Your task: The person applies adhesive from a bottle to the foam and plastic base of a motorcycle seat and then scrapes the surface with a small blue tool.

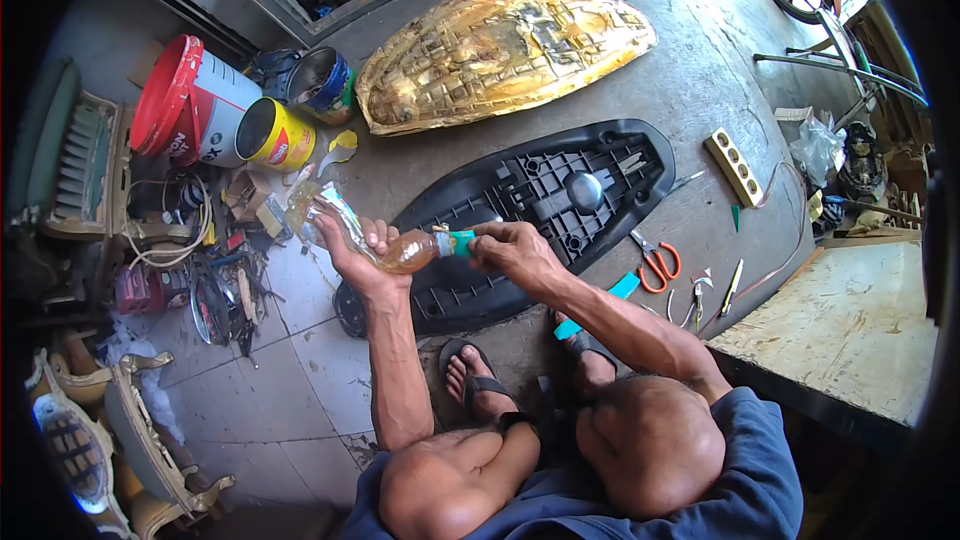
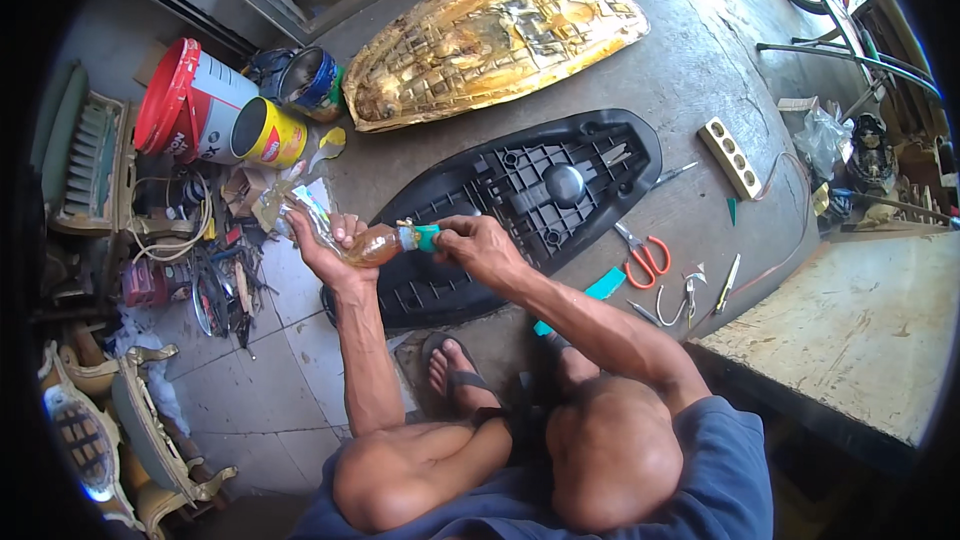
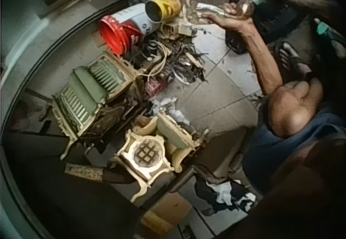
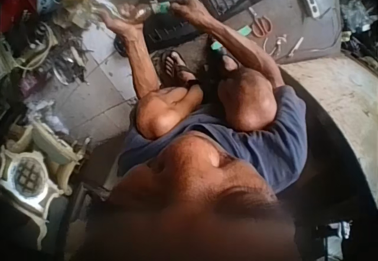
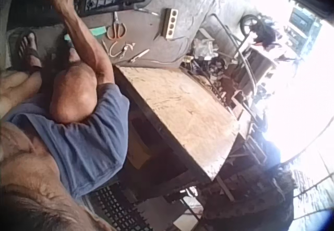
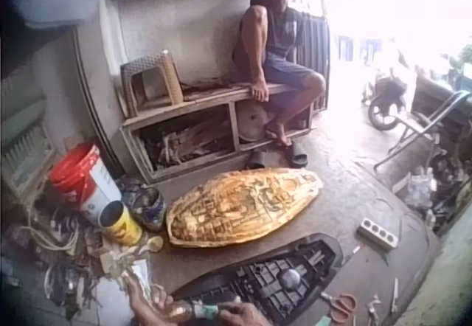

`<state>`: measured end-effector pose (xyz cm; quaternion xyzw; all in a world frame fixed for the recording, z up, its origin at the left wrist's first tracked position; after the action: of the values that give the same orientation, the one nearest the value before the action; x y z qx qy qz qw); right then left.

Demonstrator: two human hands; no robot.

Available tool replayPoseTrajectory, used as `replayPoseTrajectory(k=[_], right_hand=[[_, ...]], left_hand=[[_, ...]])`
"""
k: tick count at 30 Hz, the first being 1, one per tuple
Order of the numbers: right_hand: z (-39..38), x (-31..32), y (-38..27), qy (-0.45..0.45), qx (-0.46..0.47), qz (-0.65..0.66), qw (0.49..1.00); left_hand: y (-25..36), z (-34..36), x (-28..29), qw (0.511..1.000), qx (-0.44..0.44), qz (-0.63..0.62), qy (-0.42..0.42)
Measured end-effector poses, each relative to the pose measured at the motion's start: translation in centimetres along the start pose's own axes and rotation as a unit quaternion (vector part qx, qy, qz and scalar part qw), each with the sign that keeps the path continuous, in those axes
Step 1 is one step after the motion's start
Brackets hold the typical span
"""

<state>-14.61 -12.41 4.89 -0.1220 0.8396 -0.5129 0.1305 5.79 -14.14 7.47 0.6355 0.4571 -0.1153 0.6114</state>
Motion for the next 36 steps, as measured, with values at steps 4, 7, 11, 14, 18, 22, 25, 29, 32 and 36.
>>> replayPoseTrajectory(k=[4, 7, 11, 14, 18, 22, 25, 29, 32, 36], right_hand=[[0.3, -0.3, 0.8, 0.024, -0.026, 0.053, 0.998], [1.0, 1.8, 1.0, -0.014, 0.032, 0.246, 0.969], [1.3, 14.1, 3.4, 0.287, 0.076, 0.115, 0.948], [-1.3, 25.2, 7.5, 0.461, 0.056, -0.001, 0.886], [-3.2, 30.3, 9.5, 0.562, -0.029, -0.145, 0.814], [-1.3, 31.6, 8.9, 0.579, -0.074, -0.243, 0.775], [0.3, 31.2, 7.1, 0.572, -0.068, -0.252, 0.778], [4.2, 31.1, 4.3, 0.535, -0.033, -0.342, 0.772], [8.0, 27.5, 2.5, 0.425, 0.012, -0.406, 0.809], [8.8, 27.7, -0.9, 0.252, 0.152, -0.462, 0.837]], left_hand=[[-0.6, -0.1, 1.0, 0.995, -0.075, 0.062, -0.003], [-2.4, 0.2, 2.7, 0.979, -0.052, 0.174, 0.094], [-4.6, -0.3, 7.1, 0.974, 0.085, 0.185, 0.095], [-6.1, -1.1, 8.8, 0.971, 0.123, 0.189, 0.081], [-7.5, -1.1, 10.7, 0.966, 0.133, 0.202, 0.09], [-7.9, -1.1, 10.4, 0.959, 0.119, 0.232, 0.109], [-7.9, -1.4, 10.3, 0.954, 0.12, 0.254, 0.102], [-8.3, -1.7, 9.7, 0.954, 0.122, 0.253, 0.102], [-8.1, -1.6, 10.6, 0.954, 0.121, 0.252, 0.112], [-8.0, -1.4, 11.1, 0.957, 0.114, 0.244, 0.107]])
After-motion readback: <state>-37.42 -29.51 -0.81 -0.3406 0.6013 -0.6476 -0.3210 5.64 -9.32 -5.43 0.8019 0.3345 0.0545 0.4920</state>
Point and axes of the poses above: each hand's wrist, its own z-axis towards the middle knuckle, its own x-axis out of the back of the hand, y = z × x, the point moved 3 cm from there along z, towards the middle knuckle, and after that the axes turned 1 degree about -z, right-handed, at the moved point
